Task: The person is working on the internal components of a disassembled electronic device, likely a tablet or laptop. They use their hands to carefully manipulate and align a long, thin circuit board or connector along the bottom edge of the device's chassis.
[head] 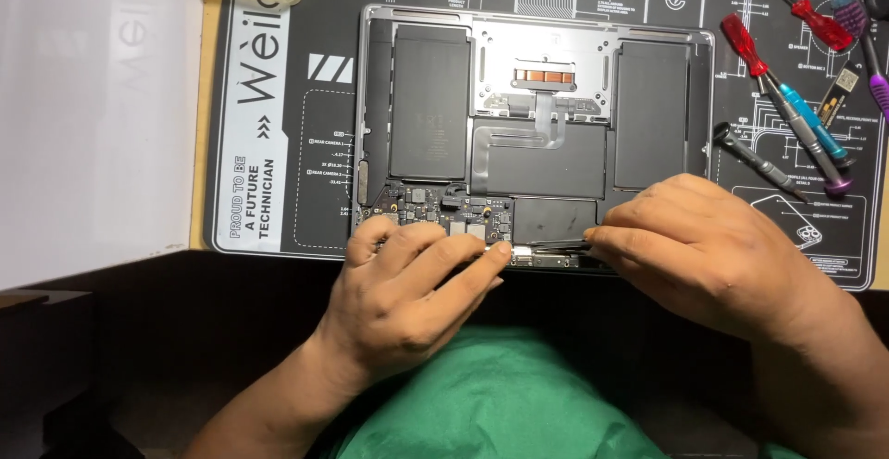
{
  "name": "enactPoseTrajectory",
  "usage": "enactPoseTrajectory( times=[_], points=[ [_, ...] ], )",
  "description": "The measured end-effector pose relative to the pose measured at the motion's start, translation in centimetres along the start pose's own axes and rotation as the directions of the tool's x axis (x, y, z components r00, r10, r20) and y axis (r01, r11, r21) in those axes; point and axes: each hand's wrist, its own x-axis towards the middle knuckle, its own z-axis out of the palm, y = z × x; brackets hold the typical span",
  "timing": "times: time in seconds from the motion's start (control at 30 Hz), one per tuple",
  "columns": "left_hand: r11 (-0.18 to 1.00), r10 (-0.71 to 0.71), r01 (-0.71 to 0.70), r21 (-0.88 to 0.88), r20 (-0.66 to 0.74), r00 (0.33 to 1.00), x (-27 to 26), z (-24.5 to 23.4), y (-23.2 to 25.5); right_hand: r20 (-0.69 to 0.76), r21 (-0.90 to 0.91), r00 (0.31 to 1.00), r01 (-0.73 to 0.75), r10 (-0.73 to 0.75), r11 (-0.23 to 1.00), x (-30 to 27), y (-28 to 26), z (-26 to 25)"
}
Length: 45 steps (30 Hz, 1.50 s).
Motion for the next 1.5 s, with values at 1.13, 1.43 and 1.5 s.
enactPoseTrajectory(
  times=[1.13,1.43,1.5],
  points=[
    [0.997,-0.081,0.08,0.006,0.06,0.995,0.8,0.4,0.6,-0.072,-0.051,0.997,-0.032,0.028,0.998,-0.8,-0.8,0.4],
    [0.985,-0.168,0.164,0.054,0.093,0.981,-1.2,-2.5,-1.5,-0.229,-0.168,0.939,-0.297,0.256,0.94,-8.0,0.1,-0.2],
    [0.982,-0.183,0.177,0.07,0.088,0.979,-1.8,-2.6,-1.7,-0.287,-0.208,0.909,-0.368,0.303,0.906,-10.0,0.5,0.7]
  ],
)
